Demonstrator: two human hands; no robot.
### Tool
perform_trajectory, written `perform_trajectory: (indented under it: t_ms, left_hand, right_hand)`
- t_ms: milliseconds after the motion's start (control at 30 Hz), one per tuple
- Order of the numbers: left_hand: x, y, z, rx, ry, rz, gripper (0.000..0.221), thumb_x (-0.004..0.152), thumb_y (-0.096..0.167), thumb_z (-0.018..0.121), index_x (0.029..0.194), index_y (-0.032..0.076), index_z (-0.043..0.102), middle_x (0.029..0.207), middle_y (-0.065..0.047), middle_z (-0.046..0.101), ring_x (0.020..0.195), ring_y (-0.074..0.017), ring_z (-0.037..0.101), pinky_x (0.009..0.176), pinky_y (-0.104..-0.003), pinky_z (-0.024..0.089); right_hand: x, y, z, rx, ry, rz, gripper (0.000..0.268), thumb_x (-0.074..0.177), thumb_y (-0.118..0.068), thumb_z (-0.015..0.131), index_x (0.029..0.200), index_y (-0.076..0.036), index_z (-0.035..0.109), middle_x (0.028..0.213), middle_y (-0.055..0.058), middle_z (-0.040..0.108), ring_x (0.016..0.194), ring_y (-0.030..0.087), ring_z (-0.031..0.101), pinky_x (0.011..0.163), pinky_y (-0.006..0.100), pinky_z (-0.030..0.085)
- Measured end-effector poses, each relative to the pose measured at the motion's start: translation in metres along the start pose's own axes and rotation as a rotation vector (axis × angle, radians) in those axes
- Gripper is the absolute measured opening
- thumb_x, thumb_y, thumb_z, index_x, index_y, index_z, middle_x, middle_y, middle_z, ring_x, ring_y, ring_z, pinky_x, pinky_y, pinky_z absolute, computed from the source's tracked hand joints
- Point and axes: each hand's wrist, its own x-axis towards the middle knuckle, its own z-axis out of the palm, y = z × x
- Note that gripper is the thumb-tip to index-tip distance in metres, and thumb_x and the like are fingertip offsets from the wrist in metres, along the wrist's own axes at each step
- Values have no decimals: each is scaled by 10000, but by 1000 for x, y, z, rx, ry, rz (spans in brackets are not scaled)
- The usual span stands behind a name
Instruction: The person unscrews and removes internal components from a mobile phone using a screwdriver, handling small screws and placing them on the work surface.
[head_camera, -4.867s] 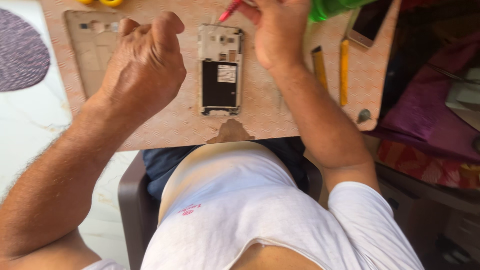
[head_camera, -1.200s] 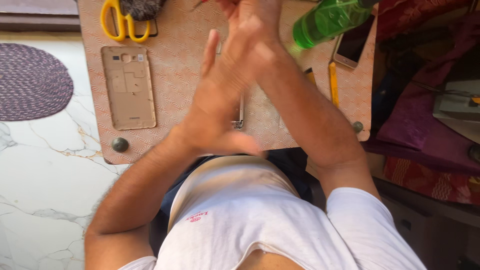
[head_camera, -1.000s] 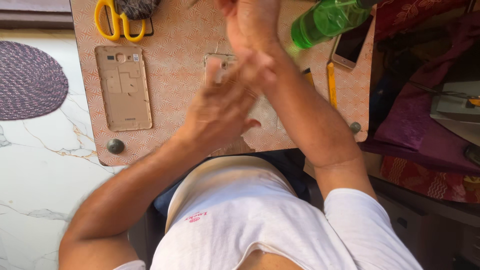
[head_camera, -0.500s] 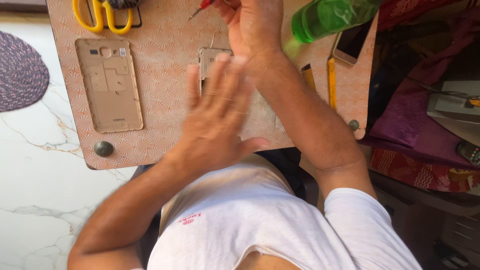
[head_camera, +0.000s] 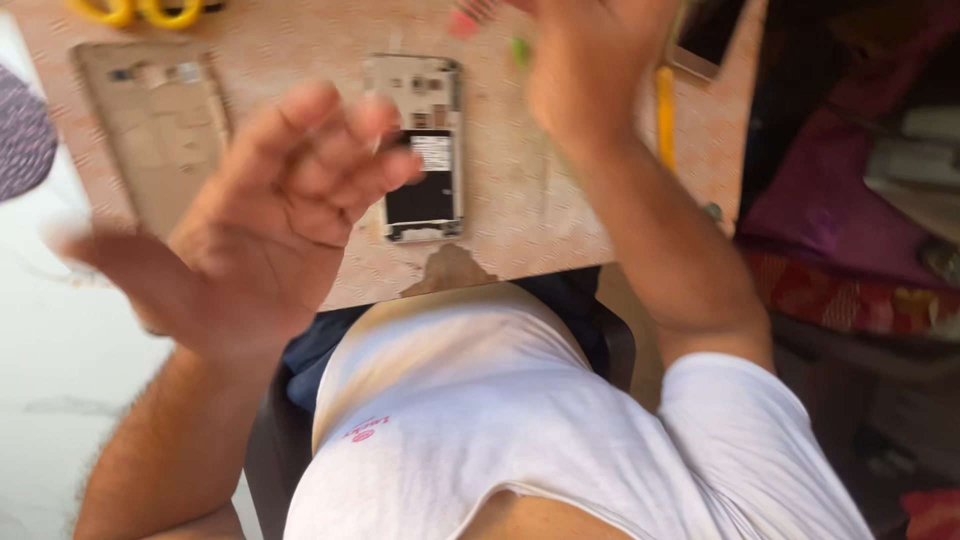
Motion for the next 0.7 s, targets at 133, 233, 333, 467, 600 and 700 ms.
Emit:
perform_trajectory:
  t_ms: [133,233,333,467,600,700]
  left_hand:
    - [-2,10,-29,-313,-23,-25,1194,806,925,218,1677,108,206,1665,-126,318,1494,-265,395,1329,-416,256]
    - [4,7,-29,-361,59,-52,1165,776,878,223,1645,101,230,1636,-136,313,1445,-274,426,1277,-437,294]
    - [6,0,-20,-267,180,-36,832,938,737,418,1425,63,442,1416,-132,474,1178,-258,554,1057,-424,428]
    - [14,-17,-13,-125,400,71,395,985,191,690,676,74,473,565,-32,477,450,-95,442,410,-255,353]
    - [11,-14,-11,1408,193,238,316,859,149,785,744,74,501,730,-78,498,671,-217,484,648,-410,372]
    - [20,-21,-4,1772,41,365,204,843,140,815,994,77,693,1106,-123,637,1021,-290,578,926,-497,378]
  right_hand:
    - [-26,-14,-14,-159,-131,-281,217,1128,68,631,1273,-19,494,1044,160,684,837,208,752,693,333,687]
    - [-40,4,-17,-209,-151,-367,298,1084,61,672,1289,-21,473,1099,187,652,879,227,762,725,325,685]
    - [-50,18,-20,-158,-155,-355,350,1069,74,712,1300,-30,470,1106,170,633,924,233,754,776,325,695]
    - [-49,26,-21,-139,-175,-323,367,1063,97,710,1296,-32,458,1098,179,634,944,233,753,800,304,681]
    - [-49,28,-21,-142,-196,-316,358,1065,106,693,1287,-26,445,1137,195,630,965,245,747,826,310,681]
    - [-53,27,-23,-156,-200,-315,359,1064,111,690,1282,-20,437,1143,211,632,980,254,743,850,317,677]
